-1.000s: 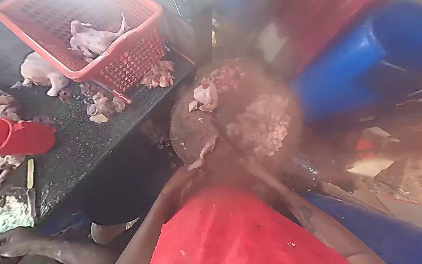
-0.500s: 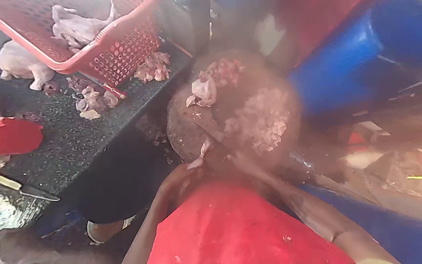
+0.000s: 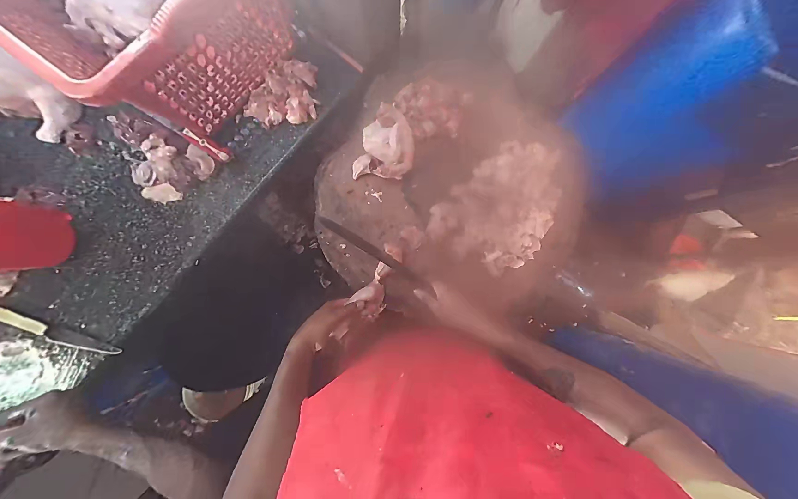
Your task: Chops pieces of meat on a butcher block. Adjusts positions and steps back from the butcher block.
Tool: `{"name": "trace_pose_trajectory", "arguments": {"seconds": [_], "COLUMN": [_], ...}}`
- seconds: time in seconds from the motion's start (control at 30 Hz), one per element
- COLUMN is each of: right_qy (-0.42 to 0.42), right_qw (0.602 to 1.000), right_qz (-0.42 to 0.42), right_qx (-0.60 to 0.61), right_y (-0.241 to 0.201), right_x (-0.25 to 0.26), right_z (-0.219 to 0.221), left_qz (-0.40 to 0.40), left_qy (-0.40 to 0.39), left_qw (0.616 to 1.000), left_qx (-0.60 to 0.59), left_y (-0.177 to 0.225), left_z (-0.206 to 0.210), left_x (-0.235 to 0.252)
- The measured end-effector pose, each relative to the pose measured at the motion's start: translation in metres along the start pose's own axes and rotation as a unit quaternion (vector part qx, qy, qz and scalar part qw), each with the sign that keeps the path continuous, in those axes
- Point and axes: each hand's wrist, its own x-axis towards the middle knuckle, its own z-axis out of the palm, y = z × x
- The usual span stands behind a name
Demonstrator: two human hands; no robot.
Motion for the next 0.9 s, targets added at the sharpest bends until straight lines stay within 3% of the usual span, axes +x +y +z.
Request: {"name": "trace_pose_trajectory", "arguments": {"seconds": [0.1,0.2,0.27,0.37,0.47,0.53,0.6,0.77,0.83,0.9], "right_qy": [-0.004,-0.105,-0.113,0.016,0.154,0.226,0.274,0.342,0.357,0.255], "right_qw": [0.997,0.992,0.986,0.978,0.969,0.958,0.929,0.860,0.877,0.952], "right_qz": [-0.064,-0.009,0.039,0.112,0.127,0.059,-0.063,-0.268,-0.247,-0.111], "right_qx": [0.032,0.066,0.116,0.176,0.147,0.168,0.241,0.268,0.206,0.130], "right_y": [-0.008,0.025,0.052,0.090,0.086,0.072,0.045,-0.022,-0.008,0.025], "right_x": [-0.005,0.014,0.015,0.008,0.000,-0.013,-0.032,-0.062,-0.046,-0.028], "right_z": [0.005,0.023,0.019,0.007,-0.027,-0.047,-0.062,-0.067,-0.033,0.006], "left_qz": [0.003,0.032,0.068,0.110,0.164,0.162,0.132,0.109,0.110,0.121], "left_qy": [-0.038,-0.030,0.025,0.126,0.114,0.125,0.151,0.137,0.135,0.155], "left_qw": [0.995,0.994,0.997,0.967,0.943,0.942,0.950,0.979,0.979,0.975], "left_qx": [-0.089,-0.105,-0.032,0.191,0.267,0.267,0.238,0.109,0.105,0.108], "left_y": [-0.011,0.006,0.045,0.092,0.113,0.111,0.105,0.097,0.094,0.092], "left_z": [-0.006,0.001,0.017,0.058,0.084,0.092,0.093,0.100,0.100,0.096], "left_x": [0.000,-0.007,-0.024,-0.039,-0.007,0.031,0.058,0.066,0.065,0.068]}}
